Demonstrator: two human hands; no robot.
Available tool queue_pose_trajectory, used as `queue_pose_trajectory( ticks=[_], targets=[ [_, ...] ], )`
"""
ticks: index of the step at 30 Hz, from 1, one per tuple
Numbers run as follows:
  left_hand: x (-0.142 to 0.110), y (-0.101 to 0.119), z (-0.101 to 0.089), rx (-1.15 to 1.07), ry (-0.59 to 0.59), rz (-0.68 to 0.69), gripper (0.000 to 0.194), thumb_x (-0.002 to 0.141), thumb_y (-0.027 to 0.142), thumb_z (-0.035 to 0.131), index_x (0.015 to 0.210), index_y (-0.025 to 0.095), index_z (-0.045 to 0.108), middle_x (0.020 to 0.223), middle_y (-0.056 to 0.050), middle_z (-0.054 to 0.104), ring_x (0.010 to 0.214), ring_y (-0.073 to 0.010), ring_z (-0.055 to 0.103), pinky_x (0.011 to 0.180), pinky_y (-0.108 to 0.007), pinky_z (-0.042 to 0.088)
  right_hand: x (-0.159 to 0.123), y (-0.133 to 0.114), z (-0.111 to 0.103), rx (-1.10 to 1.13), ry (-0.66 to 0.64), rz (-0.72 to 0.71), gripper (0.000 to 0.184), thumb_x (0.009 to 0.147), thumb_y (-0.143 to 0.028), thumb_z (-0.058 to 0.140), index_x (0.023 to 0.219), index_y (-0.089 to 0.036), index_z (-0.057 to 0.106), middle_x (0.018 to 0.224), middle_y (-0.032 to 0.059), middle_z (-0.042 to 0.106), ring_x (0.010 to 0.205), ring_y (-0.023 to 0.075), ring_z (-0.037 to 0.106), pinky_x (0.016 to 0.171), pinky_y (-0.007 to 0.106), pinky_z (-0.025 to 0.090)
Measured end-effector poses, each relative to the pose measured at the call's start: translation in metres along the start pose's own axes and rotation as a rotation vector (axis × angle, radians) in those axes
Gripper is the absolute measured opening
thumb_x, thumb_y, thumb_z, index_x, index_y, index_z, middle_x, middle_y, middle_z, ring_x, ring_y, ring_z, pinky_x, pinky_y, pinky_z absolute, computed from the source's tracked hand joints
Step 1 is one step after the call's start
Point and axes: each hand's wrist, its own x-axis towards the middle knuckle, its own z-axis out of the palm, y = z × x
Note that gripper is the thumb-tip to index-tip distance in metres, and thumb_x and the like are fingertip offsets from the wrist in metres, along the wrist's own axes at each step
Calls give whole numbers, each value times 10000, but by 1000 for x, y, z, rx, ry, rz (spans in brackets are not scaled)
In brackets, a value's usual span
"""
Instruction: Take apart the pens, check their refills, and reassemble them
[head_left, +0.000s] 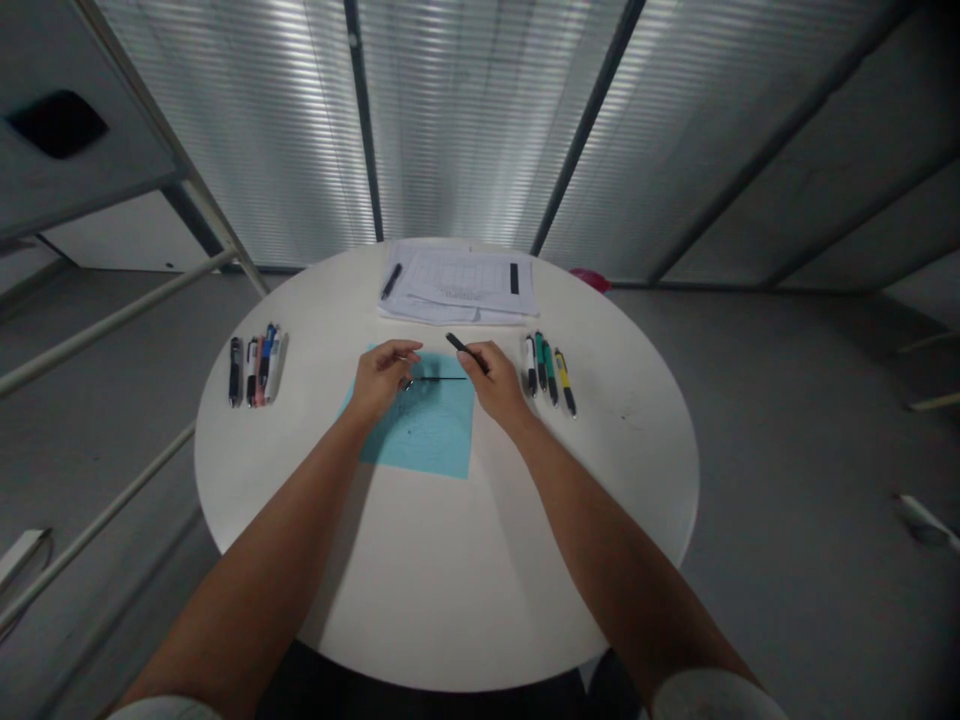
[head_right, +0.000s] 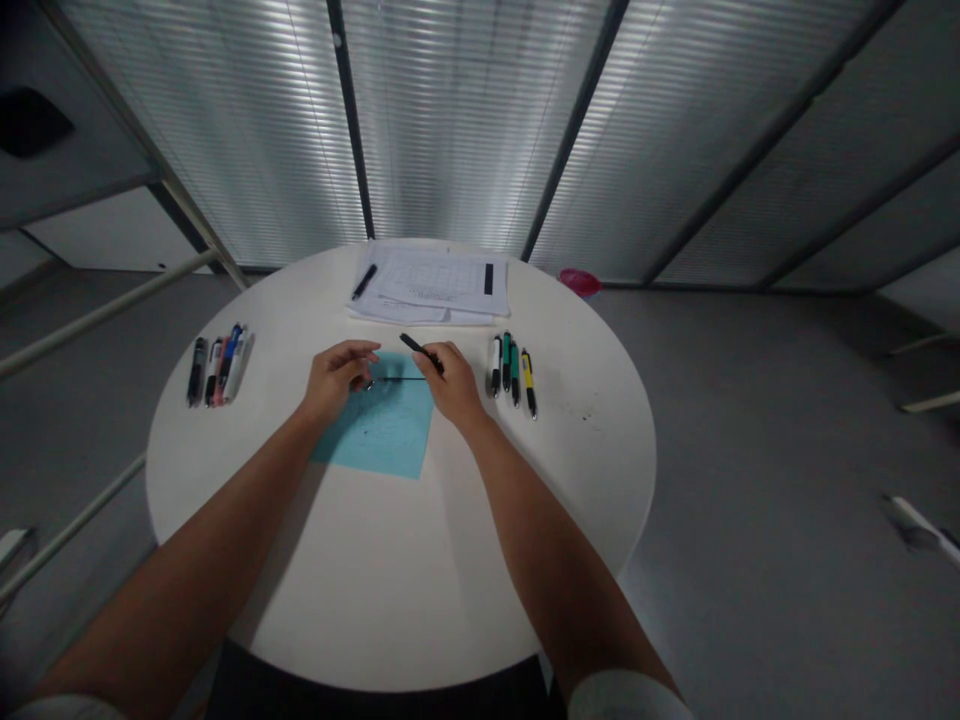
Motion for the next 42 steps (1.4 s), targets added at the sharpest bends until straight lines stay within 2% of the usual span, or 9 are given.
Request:
queue_pose_trajectory(
  ticks=[8, 13, 17, 25, 30, 36, 42],
  targets=[
    [-2, 4, 0, -41, -13, 3, 322, 642, 182, 596, 937, 173, 727, 824, -38, 651, 517, -95, 502, 418, -236, 324, -2, 1, 1, 37, 55, 15, 298, 958, -499, 459, 936, -224, 571, 870, 26, 596, 823, 169, 564, 762, 307, 454],
    [-2, 5, 0, -49, -14, 5, 327, 635, 196, 599, 937, 168, 723, 815, -37, 648, 516, -95, 499, 418, -236, 324, -3, 1, 1, 143, 91, 64, 331, 983, -532, 375, 1041, -234, 510, 871, 28, 647, 813, 164, 624, 770, 316, 495],
    [-2, 4, -1, -44, -19, 7, 331, 634, 189, 591, 938, 161, 721, 816, -34, 643, 514, -94, 500, 421, -238, 326, 0, 7, 1, 135, 131, 86, 323, 996, -529, 345, 1028, -235, 476, 931, 48, 687, 861, 169, 670, 834, 346, 508],
    [-2, 4, -1, -36, -10, -6, 307, 616, 185, 583, 890, 158, 719, 801, -43, 654, 504, -95, 496, 426, -243, 320, 0, 11, 3, 146, 166, 92, 322, 1001, -539, 320, 1044, -244, 441, 942, 56, 704, 856, 173, 692, 827, 366, 522],
    [-2, 4, -1, -45, -17, 1, 302, 618, 177, 583, 884, 164, 726, 807, -44, 655, 505, -97, 503, 423, -245, 318, -2, 4, 1, 84, 146, 71, 304, 1012, -506, 297, 1053, -245, 448, 939, 55, 696, 892, 177, 679, 851, 362, 504],
    [-1, 3, -1, -68, 15, 1, 288, 625, 165, 579, 867, 167, 735, 781, -39, 644, 495, -90, 490, 420, -243, 317, -3, 4, -2, -42, 144, 76, 260, 965, -460, 427, 1069, -229, 482, 922, 48, 645, 809, 187, 617, 749, 335, 473],
    [2, -2, -6, -176, 80, -34, 260, 628, 160, 590, 842, 188, 736, 769, -29, 634, 502, -90, 491, 412, -236, 317, -3, 8, 0, -202, 55, 65, 102, 859, -258, 512, 956, -232, 534, 948, 51, 628, 872, 219, 572, 798, 369, 451]
  ],
)
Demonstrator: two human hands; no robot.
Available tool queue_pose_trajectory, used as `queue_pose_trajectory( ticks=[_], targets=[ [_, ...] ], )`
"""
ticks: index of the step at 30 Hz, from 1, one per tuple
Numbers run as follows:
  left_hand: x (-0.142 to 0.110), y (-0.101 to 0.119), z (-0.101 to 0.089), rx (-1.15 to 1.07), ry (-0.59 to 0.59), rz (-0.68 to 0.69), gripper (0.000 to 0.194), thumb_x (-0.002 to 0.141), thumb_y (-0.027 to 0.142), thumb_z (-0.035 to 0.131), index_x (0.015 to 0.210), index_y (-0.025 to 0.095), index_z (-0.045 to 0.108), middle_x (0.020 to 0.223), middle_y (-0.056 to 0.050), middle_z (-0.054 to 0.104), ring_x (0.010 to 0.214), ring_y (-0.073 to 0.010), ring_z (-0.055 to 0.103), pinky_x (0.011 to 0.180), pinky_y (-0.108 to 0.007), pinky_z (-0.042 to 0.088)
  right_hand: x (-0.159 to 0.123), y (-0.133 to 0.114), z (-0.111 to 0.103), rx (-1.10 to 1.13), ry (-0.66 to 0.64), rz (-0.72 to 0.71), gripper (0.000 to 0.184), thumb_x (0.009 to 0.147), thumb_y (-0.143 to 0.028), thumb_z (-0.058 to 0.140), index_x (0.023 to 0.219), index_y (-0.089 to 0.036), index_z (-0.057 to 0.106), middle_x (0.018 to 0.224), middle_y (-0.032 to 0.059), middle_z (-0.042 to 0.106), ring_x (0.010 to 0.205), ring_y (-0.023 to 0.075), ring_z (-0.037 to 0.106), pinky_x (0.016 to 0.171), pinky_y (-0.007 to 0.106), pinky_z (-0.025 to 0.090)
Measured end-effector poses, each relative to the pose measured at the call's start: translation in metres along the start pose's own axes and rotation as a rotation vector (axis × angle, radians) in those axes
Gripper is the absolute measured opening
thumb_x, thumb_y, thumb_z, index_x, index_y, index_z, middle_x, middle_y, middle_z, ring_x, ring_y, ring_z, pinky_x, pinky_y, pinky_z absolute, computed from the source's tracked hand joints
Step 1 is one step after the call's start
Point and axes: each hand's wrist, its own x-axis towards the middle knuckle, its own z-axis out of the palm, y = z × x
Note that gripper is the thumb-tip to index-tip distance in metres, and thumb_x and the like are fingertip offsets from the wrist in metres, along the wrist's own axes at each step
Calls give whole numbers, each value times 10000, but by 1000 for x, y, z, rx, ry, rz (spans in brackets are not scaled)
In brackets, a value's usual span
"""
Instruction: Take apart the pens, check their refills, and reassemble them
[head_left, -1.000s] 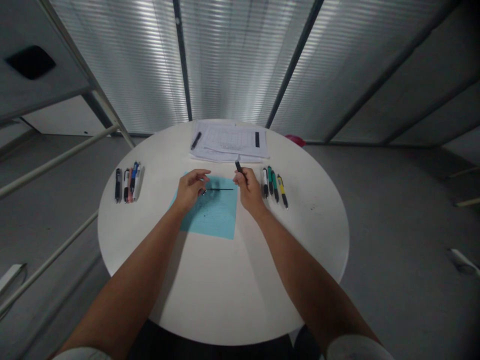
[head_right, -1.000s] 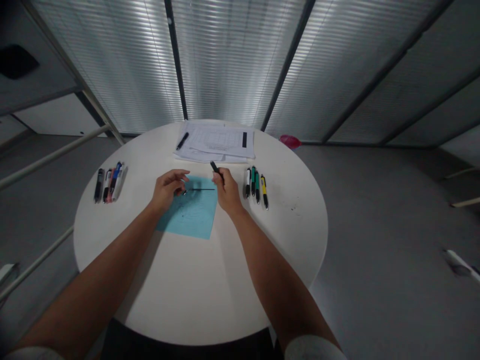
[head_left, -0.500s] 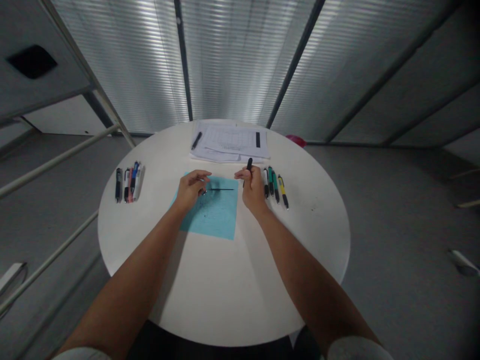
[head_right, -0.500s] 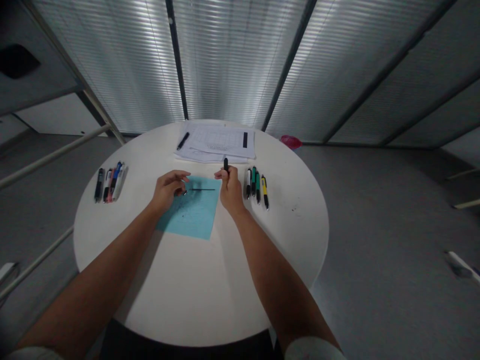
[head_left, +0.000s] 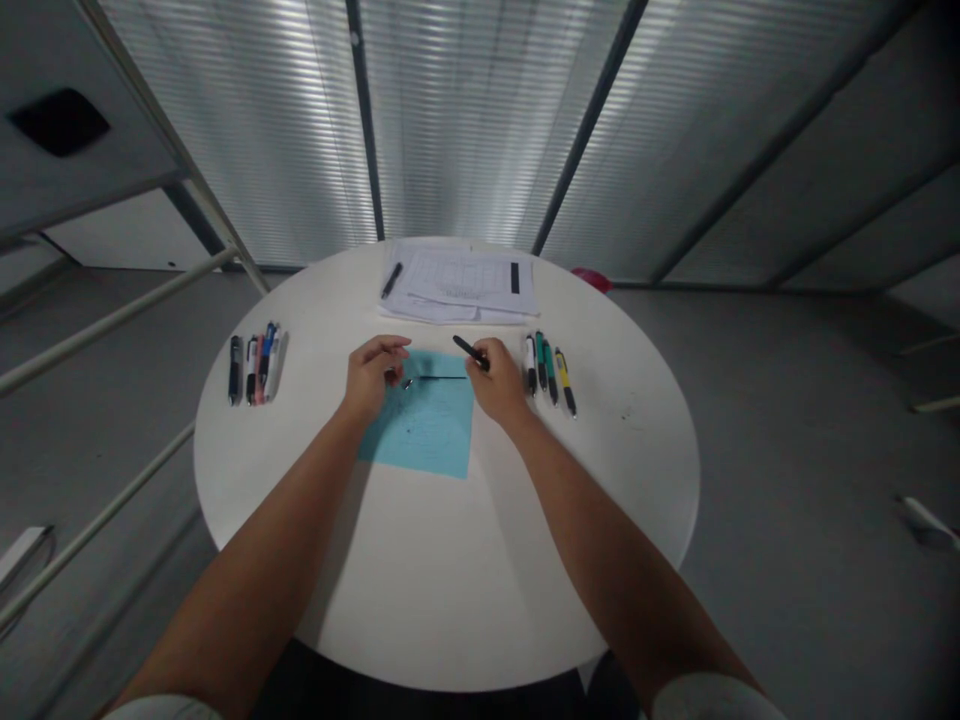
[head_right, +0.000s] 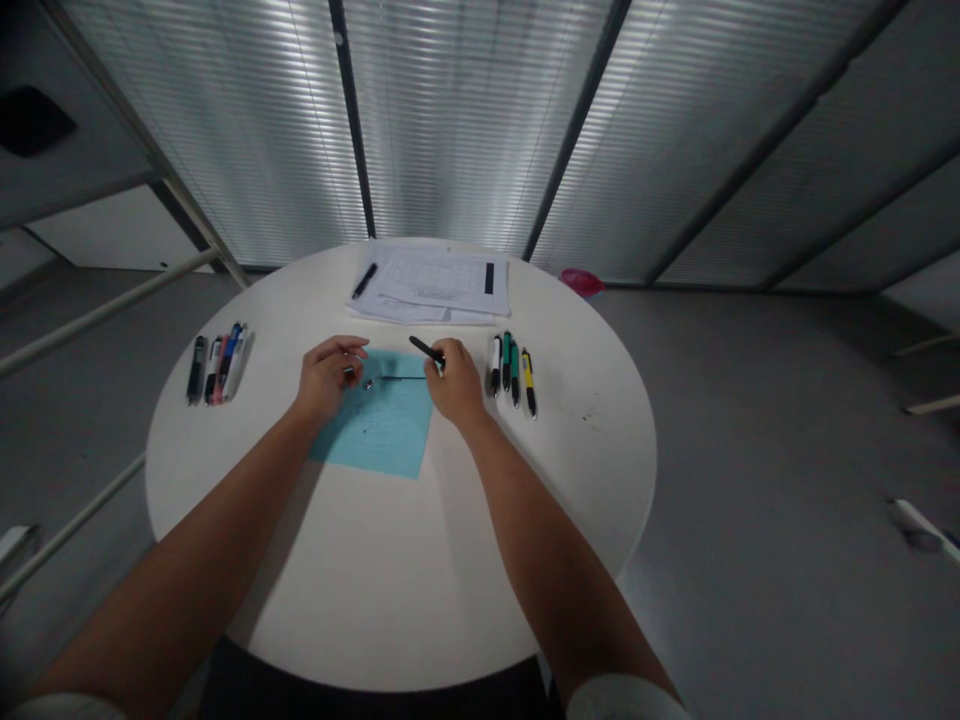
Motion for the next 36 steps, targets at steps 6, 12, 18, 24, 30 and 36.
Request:
queue_pose_trajectory(
  ticks=[6, 12, 18, 24, 30, 36],
  targets=[
    [3, 0, 0, -109, 66, 0, 234, 609, 147, 591, 791, 173, 734, 735, -23, 596, 479, -75, 479, 402, -226, 310, -2, -2, 0, -260, -204, -117, 186, 775, -119, 566, 925, -221, 605, 924, 63, 671, 903, 252, 549, 834, 389, 428],
    [1, 3, 2, -110, 75, -39, 234, 589, 150, 594, 780, 163, 728, 727, -21, 592, 485, -79, 482, 405, -222, 306, -2, 2, 1, -337, -259, -125, 132, 889, -214, 565, 983, -216, 657, 967, 63, 689, 925, 251, 548, 839, 385, 418],
    [0, 1, 2, -7, 22, -5, 173, 674, 202, 616, 797, 173, 735, 670, -19, 591, 471, -88, 462, 416, -235, 290, 1, 4, 1, -195, -87, -140, 189, 951, -236, 489, 1041, -200, 652, 1009, 87, 674, 969, 258, 525, 890, 404, 422],
    [-8, 3, 11, 392, -54, 100, 232, 766, 387, 695, 750, 162, 749, 628, -25, 621, 556, -121, 513, 526, -260, 384, -1, -11, -3, -78, -24, -251, 233, 989, -314, 443, 1050, -211, 643, 1023, 90, 651, 994, 249, 517, 912, 416, 423],
    [-7, 0, 13, 410, -93, 177, 216, 783, 360, 702, 705, 166, 754, 839, -85, 741, 685, -161, 610, 613, -279, 449, -6, -18, 2, -9, -128, -381, 203, 992, -306, 457, 1020, -223, 639, 975, 65, 652, 952, 222, 530, 889, 386, 444],
    [-7, 1, 16, 217, -30, 93, 334, 832, 471, 659, 832, 146, 737, 780, -83, 707, 519, -107, 530, 454, -242, 406, -7, -18, -2, 2, -102, -241, 247, 979, -375, 480, 1104, -219, 624, 1048, 81, 624, 1019, 227, 553, 923, 382, 462]
  ],
)
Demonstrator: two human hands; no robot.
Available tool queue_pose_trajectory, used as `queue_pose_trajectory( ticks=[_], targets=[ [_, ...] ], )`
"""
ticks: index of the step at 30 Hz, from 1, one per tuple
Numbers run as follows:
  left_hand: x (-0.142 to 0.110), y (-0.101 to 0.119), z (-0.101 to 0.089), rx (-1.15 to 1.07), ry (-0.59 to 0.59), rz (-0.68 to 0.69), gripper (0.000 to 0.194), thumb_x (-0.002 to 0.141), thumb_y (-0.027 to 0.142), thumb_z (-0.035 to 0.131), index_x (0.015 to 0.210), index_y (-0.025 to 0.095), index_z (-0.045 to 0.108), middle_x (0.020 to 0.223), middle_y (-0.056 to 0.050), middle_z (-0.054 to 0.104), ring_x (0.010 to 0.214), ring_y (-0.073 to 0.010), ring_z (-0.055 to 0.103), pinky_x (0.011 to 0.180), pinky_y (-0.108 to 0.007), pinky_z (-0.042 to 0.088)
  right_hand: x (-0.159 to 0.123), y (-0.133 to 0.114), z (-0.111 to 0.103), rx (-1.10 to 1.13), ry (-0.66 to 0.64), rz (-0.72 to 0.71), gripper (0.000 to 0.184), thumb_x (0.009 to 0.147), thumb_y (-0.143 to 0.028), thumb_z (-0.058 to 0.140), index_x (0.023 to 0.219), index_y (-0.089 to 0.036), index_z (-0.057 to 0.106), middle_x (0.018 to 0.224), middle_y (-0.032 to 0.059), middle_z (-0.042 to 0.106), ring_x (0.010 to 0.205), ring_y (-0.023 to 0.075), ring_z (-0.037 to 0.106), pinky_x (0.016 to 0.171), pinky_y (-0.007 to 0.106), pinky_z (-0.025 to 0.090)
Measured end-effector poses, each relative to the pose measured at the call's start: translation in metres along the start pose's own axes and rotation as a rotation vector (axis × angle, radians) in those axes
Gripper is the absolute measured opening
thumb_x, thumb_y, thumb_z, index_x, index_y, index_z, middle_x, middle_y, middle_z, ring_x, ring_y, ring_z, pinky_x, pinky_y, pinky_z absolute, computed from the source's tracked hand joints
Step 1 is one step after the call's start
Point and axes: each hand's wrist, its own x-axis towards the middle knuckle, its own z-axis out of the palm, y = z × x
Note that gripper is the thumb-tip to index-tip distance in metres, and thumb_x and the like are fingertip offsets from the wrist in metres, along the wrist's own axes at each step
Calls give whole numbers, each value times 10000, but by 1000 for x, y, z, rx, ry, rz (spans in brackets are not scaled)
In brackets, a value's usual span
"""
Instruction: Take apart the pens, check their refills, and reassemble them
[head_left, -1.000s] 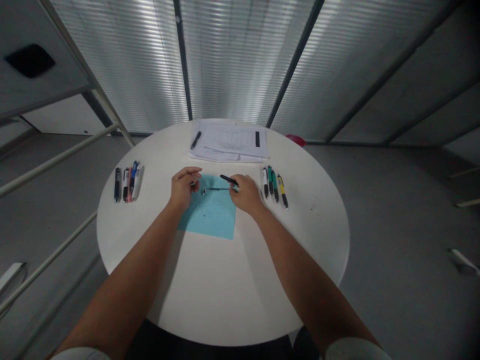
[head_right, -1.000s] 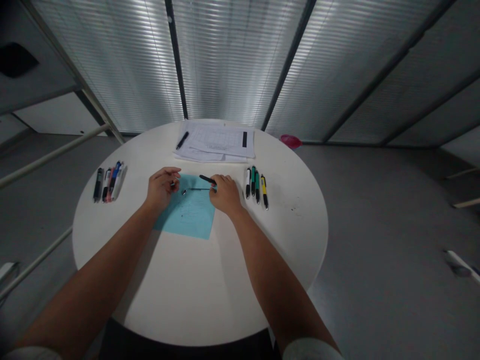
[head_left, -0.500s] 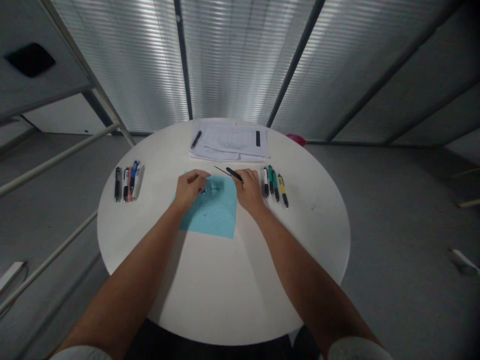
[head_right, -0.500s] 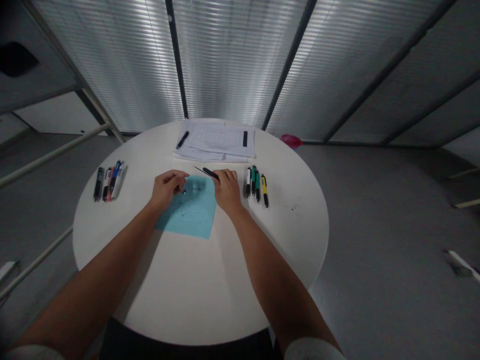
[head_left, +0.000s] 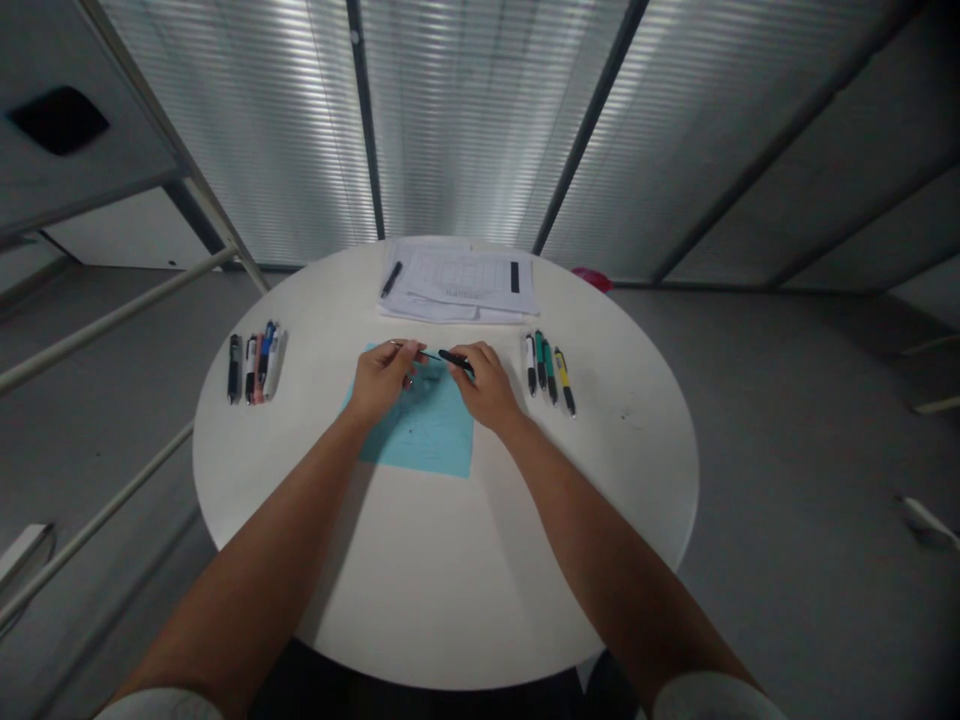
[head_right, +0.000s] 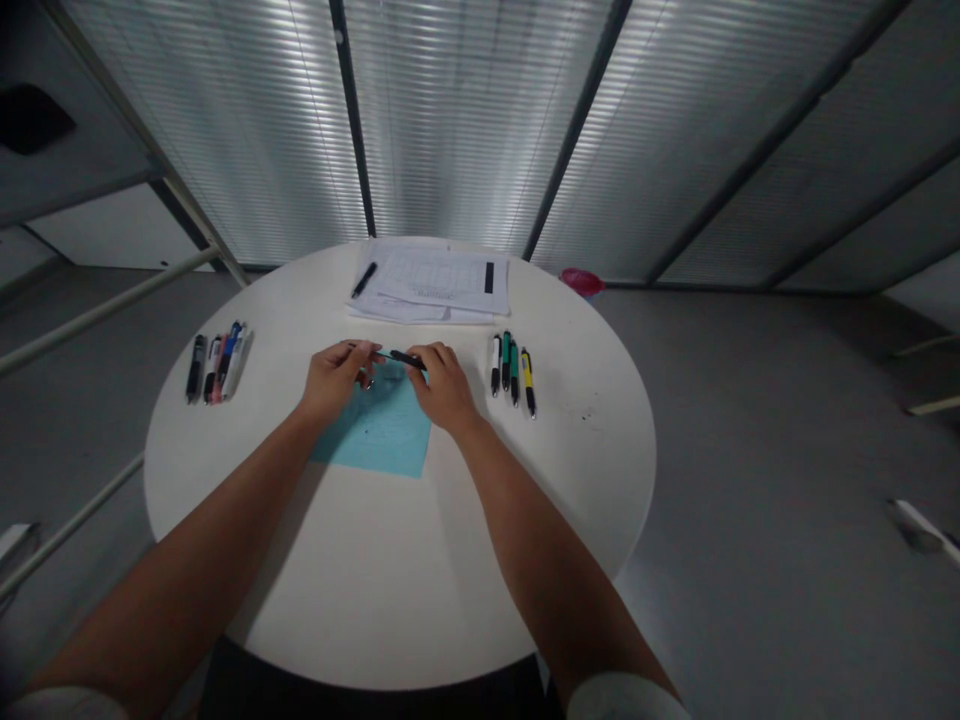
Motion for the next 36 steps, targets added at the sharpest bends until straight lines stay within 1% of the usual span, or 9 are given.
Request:
queue_pose_trajectory(
  ticks=[4, 6, 9, 12, 16, 19, 25, 30, 36],
  targets=[
    [-1, 5, 1, -221, 10, -88, 352, 830, 507, 657, 895, 162, 687, 857, -90, 691, 627, -138, 602, 475, -244, 469, 0, -1, -2, -24, -18, 54, 360, 975, -452, 472, 1213, -230, 624, 1098, 94, 607, 1053, 232, 564, 958, 386, 462],
    [-1, 7, 1, -332, -31, -145, 353, 822, 514, 668, 918, 175, 664, 930, -96, 691, 673, -149, 631, 512, -262, 507, 0, 0, -1, -30, -45, 61, 393, 986, -463, 439, 1261, -249, 621, 1088, 93, 607, 1037, 228, 575, 950, 380, 472],
    [-1, 9, 2, -459, -114, -213, 333, 832, 508, 667, 935, 194, 627, 1015, -98, 695, 774, -173, 680, 650, -317, 566, 0, 3, -1, -28, -86, 64, 421, 1008, -442, 384, 1362, -301, 563, 1038, 72, 615, 967, 209, 594, 902, 355, 495],
    [0, 8, 1, -549, -132, -246, 307, 855, 502, 649, 920, 209, 585, 1007, -82, 703, 841, -185, 704, 790, -361, 570, -1, 4, -1, -50, -127, 73, 446, 1020, -409, 356, 1442, -334, 479, 958, 50, 610, 875, 188, 601, 839, 318, 506],
    [3, 7, -1, -609, -95, -256, 288, 861, 502, 642, 906, 231, 554, 976, -47, 698, 908, -195, 709, 860, -375, 560, -2, 4, -1, -108, -149, 81, 453, 1024, -366, 351, 1469, -352, 438, 929, 42, 606, 832, 174, 594, 806, 287, 503],
    [4, 8, -3, -616, -78, -276, 308, 848, 531, 645, 907, 244, 549, 956, -34, 690, 934, -200, 706, 866, -380, 562, -3, 3, -1, -100, -150, 82, 457, 1024, -341, 348, 1474, -355, 427, 948, 40, 612, 831, 169, 594, 802, 281, 507],
    [4, 7, -2, -582, -78, -275, 350, 809, 544, 686, 905, 235, 552, 917, -39, 691, 872, -195, 711, 802, -365, 577, -3, 5, -1, -4, -161, 42, 462, 1006, -268, 377, 1455, -341, 459, 962, 33, 606, 878, 165, 611, 834, 283, 517],
    [5, 6, -2, -558, -36, -281, 369, 799, 561, 689, 917, 238, 554, 884, -28, 685, 852, -186, 708, 772, -346, 579, -3, 5, -2, 28, -151, 52, 448, 1009, -288, 367, 1440, -326, 485, 969, 37, 615, 860, 162, 608, 844, 287, 520],
    [7, 7, -6, -568, -37, -267, 349, 817, 547, 676, 914, 233, 559, 891, -37, 683, 851, -189, 710, 731, -333, 579, -2, 4, -2, 51, -169, 42, 446, 1005, -262, 366, 1427, -313, 503, 958, 32, 614, 875, 158, 615, 866, 291, 515]
  ],
)
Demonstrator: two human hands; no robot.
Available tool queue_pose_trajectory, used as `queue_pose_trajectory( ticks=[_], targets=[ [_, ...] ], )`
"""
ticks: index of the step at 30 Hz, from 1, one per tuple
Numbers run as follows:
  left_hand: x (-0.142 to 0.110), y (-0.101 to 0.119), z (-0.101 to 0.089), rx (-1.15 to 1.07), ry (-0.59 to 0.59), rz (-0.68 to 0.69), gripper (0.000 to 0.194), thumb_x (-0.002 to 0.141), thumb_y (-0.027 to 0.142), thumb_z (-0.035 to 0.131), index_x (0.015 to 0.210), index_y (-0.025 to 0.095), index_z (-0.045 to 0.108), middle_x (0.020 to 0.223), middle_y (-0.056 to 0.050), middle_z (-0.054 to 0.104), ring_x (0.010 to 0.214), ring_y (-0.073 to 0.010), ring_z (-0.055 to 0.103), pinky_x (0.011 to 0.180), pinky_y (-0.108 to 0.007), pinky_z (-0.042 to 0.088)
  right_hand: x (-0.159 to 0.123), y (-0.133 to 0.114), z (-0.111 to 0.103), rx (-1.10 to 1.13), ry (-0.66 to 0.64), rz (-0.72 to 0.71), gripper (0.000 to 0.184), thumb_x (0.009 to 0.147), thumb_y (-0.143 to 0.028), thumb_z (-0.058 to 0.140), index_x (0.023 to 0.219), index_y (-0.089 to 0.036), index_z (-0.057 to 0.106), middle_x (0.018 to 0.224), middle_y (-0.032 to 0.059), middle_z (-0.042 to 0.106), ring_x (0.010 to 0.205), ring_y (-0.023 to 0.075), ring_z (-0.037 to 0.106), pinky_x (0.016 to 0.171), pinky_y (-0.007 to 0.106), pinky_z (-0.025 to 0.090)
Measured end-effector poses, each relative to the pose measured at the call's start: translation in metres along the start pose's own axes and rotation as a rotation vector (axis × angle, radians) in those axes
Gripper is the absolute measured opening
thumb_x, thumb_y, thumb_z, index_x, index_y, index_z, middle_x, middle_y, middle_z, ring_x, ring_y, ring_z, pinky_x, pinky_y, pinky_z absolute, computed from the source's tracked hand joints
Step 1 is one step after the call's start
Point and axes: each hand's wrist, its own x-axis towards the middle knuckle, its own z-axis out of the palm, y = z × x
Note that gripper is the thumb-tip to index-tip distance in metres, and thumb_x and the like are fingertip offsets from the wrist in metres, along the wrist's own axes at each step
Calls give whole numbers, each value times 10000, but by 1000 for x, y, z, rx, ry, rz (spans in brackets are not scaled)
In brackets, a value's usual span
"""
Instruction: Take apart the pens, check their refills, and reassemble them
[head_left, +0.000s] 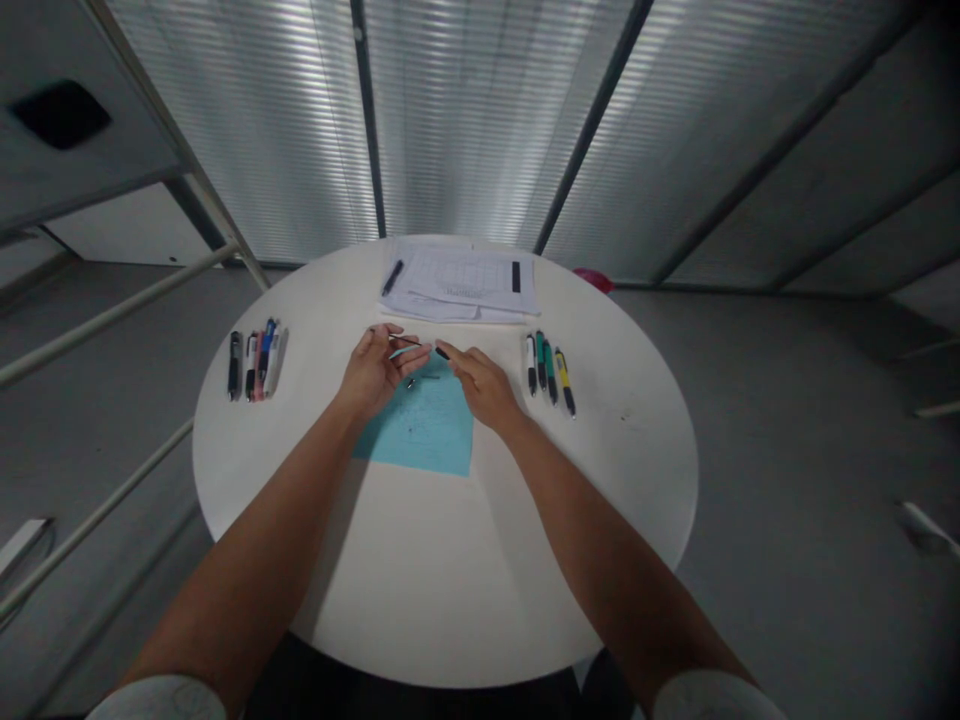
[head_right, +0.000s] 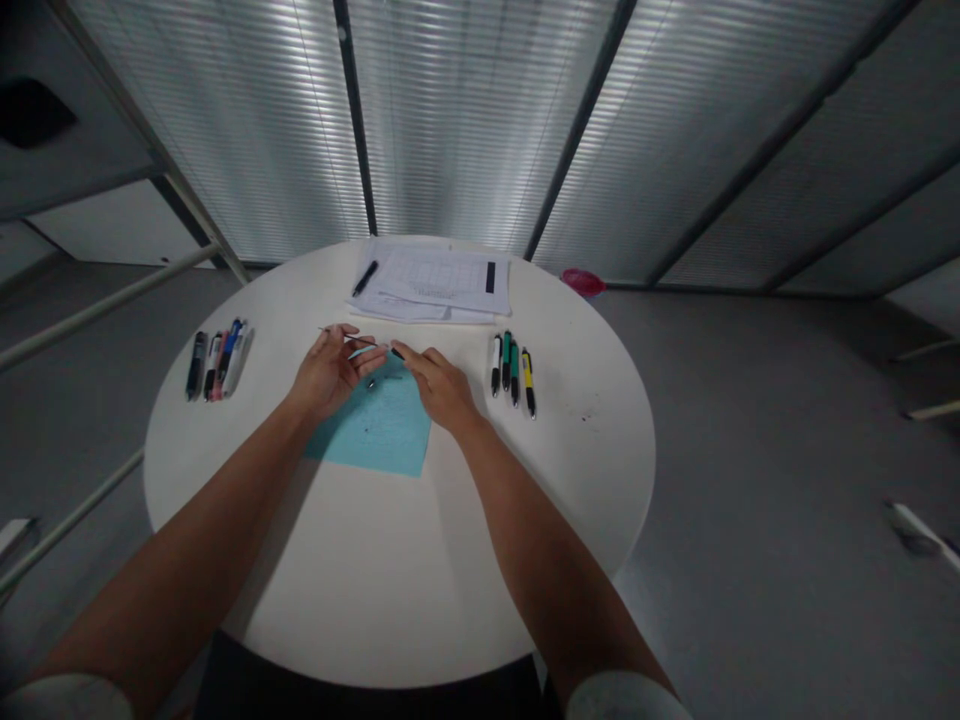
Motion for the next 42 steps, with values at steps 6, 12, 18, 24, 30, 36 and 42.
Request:
queue_pose_trajectory(
  ticks=[6, 12, 18, 24, 30, 36, 42],
  targets=[
    [0, 2, -2, -2, -22, 4, 331, 824, 522, 680, 936, 231, 569, 885, -38, 686, 834, -195, 715, 751, -349, 579, -1, 2, 1, -25, -28, -23, 458, 1005, -236, 359, 1430, -350, 489, 967, 19, 615, 895, 150, 621, 869, 282, 511],
    [-2, 0, -1, 18, -39, -10, 304, 840, 488, 674, 946, 215, 593, 891, -45, 691, 809, -184, 711, 767, -361, 576, -2, 1, 2, -73, -39, -12, 449, 1004, -246, 383, 1427, -350, 494, 976, 20, 624, 888, 155, 625, 856, 275, 510],
    [-5, -6, 1, 150, -78, -22, 338, 799, 435, 732, 972, 148, 688, 878, -84, 708, 751, -155, 684, 762, -327, 547, -1, -1, 3, -73, -17, -11, 420, 1016, -326, 378, 1413, -349, 513, 930, 22, 606, 849, 157, 617, 820, 281, 515],
    [-9, -7, 2, 230, -134, 18, 327, 721, 298, 792, 1026, 189, 751, 967, -85, 724, 777, -132, 637, 702, -270, 486, 1, -2, 1, 55, 112, 18, 450, 1020, -377, 341, 1448, -315, 467, 1029, 55, 646, 913, 185, 627, 863, 354, 525],
    [-8, -11, 1, 347, -135, 64, 251, 704, 272, 761, 939, 183, 774, 883, -83, 718, 729, -155, 609, 673, -293, 478, 5, 0, 2, 141, 259, 73, 446, 1011, -435, 345, 1400, -280, 497, 1272, 93, 626, 1091, 214, 612, 941, 397, 507],
    [-6, 3, 1, -3, 19, -6, 197, 654, 178, 621, 816, 142, 726, 730, -59, 633, 654, -133, 581, 608, -261, 481, 4, 1, 2, 135, 355, 101, 384, 992, -449, 383, 1265, -238, 551, 1215, 101, 646, 1099, 224, 601, 969, 403, 478],
    [2, 12, -13, -309, 237, -51, 213, 641, 233, 514, 761, 150, 670, 637, -54, 558, 564, -128, 528, 533, -252, 468, 2, 4, 3, 57, 327, 121, 259, 947, -383, 469, 1121, -221, 573, 1060, 87, 653, 957, 218, 612, 872, 374, 484]
  ],
)
